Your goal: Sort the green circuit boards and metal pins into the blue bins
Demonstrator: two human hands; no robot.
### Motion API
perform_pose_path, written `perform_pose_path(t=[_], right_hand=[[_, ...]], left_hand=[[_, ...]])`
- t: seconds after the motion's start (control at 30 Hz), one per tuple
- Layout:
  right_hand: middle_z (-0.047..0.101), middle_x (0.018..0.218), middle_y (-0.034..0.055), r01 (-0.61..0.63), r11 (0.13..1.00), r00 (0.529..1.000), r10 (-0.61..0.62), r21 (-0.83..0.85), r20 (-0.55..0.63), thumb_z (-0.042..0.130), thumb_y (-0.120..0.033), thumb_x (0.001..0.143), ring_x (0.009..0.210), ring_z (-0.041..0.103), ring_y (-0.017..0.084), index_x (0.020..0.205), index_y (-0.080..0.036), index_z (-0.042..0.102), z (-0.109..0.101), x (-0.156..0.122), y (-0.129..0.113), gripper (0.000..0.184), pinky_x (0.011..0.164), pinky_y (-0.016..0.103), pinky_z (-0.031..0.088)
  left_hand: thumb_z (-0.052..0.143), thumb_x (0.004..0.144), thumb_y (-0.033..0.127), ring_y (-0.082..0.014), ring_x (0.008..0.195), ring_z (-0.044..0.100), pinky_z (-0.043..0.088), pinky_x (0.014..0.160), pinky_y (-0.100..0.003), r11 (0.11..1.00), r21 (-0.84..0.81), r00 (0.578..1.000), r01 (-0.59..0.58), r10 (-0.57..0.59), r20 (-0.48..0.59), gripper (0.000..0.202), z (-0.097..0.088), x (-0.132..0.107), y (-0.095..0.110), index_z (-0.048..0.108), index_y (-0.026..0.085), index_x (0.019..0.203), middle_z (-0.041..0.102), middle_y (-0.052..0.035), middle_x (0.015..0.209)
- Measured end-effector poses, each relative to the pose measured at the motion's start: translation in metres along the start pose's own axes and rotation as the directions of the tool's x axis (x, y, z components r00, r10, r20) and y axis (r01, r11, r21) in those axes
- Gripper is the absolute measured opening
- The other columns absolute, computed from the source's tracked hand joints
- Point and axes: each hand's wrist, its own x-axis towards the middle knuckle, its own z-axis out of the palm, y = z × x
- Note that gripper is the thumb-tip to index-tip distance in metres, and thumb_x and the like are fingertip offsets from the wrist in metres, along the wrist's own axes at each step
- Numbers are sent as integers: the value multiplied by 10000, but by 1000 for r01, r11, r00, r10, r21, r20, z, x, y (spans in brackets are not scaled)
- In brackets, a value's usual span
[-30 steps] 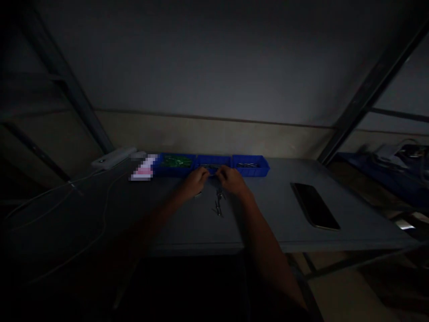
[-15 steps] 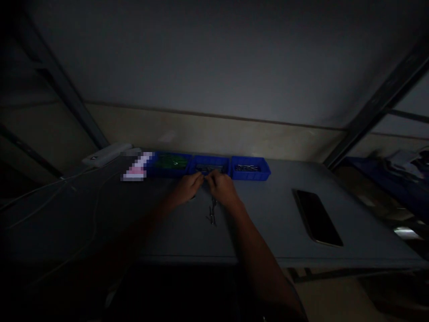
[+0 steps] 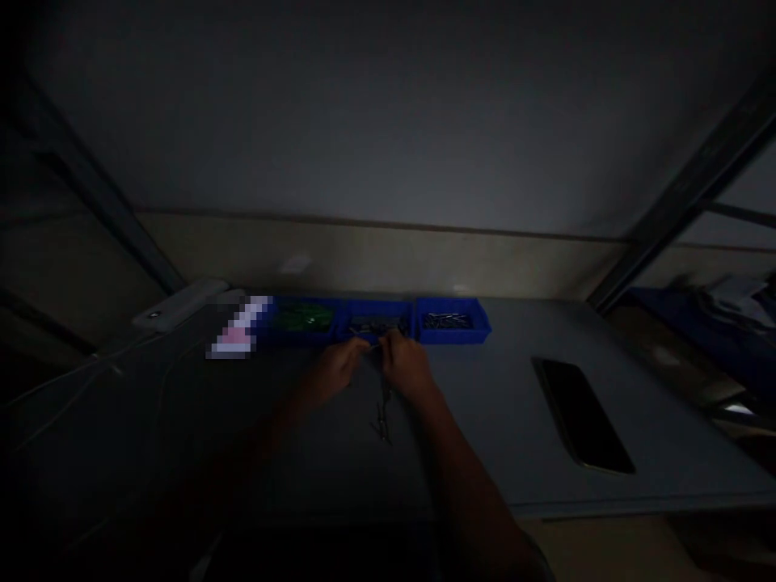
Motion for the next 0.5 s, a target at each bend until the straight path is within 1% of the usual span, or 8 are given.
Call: perform_pose_path(t=[0.07, 0.13, 0.23, 0.3, 0.37, 0.4, 0.43, 0.5], right_hand=[[661, 745, 90, -14, 1000, 1000, 14, 17, 2, 375, -250, 916, 656, 613, 194, 844, -184, 540, -2, 0, 1, 192, 560, 260, 310], [649, 727, 82, -7, 999, 1000, 7, 45, 6, 366, -262, 921, 655, 608, 189, 829, -185, 535, -3, -1, 0, 207, 565, 257, 311], [629, 684, 53, 42, 992, 999, -43, 116, 10, 353, -307, 927, 618, 587, 164, 783, -194, 530, -8, -4, -4, 255, 561, 249, 309], [619, 672, 35, 86, 981, 996, -89, 172, 13, 375, -324, 917, 603, 571, 149, 754, -198, 530, -11, -7, -6, 258, 562, 242, 311], [610, 664, 27, 107, 972, 994, -113, 208, 13, 397, -326, 903, 594, 558, 141, 728, -197, 534, -15, -8, -5, 257, 564, 240, 313], [602, 649, 26, 98, 972, 995, -101, 212, 3, 399, -329, 899, 583, 549, 141, 711, -196, 534, -17, -8, -3, 267, 560, 242, 310], [592, 630, 25, 71, 975, 997, -68, 209, -20, 396, -338, 895, 568, 538, 142, 693, -196, 534, -19, -8, 1, 283, 553, 246, 305], [570, 587, 26, -39, 981, 990, 64, 192, -123, 376, -372, 893, 533, 513, 148, 661, -195, 530, -23, -6, 12, 330, 536, 255, 291]], left_hand=[[419, 863, 218, -159, 784, 616, 453, 717, -250, 1000, -5, 999, 1, -2, -41, 139, -1, -1, 5, 556, 195, 876, 652, -39, 815], [430, 867, 259, -160, 762, 611, 447, 708, -251, 1000, 3, 998, 5, -5, -69, 144, -3, -2, 9, 553, 194, 830, 640, -36, 778], [375, 891, 269, -150, 714, 605, 439, 680, -244, 999, 16, 996, 36, -34, -81, 231, -5, -2, 11, 533, 198, 739, 627, -30, 725], [355, 900, 271, -144, 698, 606, 438, 666, -235, 998, -3, 995, 69, -69, -68, 264, -5, -3, 10, 523, 203, 709, 631, -25, 707], [342, 907, 266, -141, 704, 610, 441, 674, -232, 995, -34, 995, 89, -90, -30, 272, -3, -4, 9, 540, 207, 729, 643, -21, 718], [343, 908, 260, -142, 726, 612, 444, 693, -235, 996, -46, 997, 83, -83, 5, 267, -2, -5, 9, 559, 208, 760, 652, -22, 746], [354, 906, 252, -145, 762, 613, 446, 719, -241, 997, -49, 997, 62, -59, 48, 253, -1, -6, 9, 578, 209, 798, 660, -24, 789], [402, 886, 228, -160, 857, 598, 442, 784, -263, 1000, -22, 989, -16, 19, 149, 208, 2, -10, 10, 610, 218, 886, 658, -30, 891]])
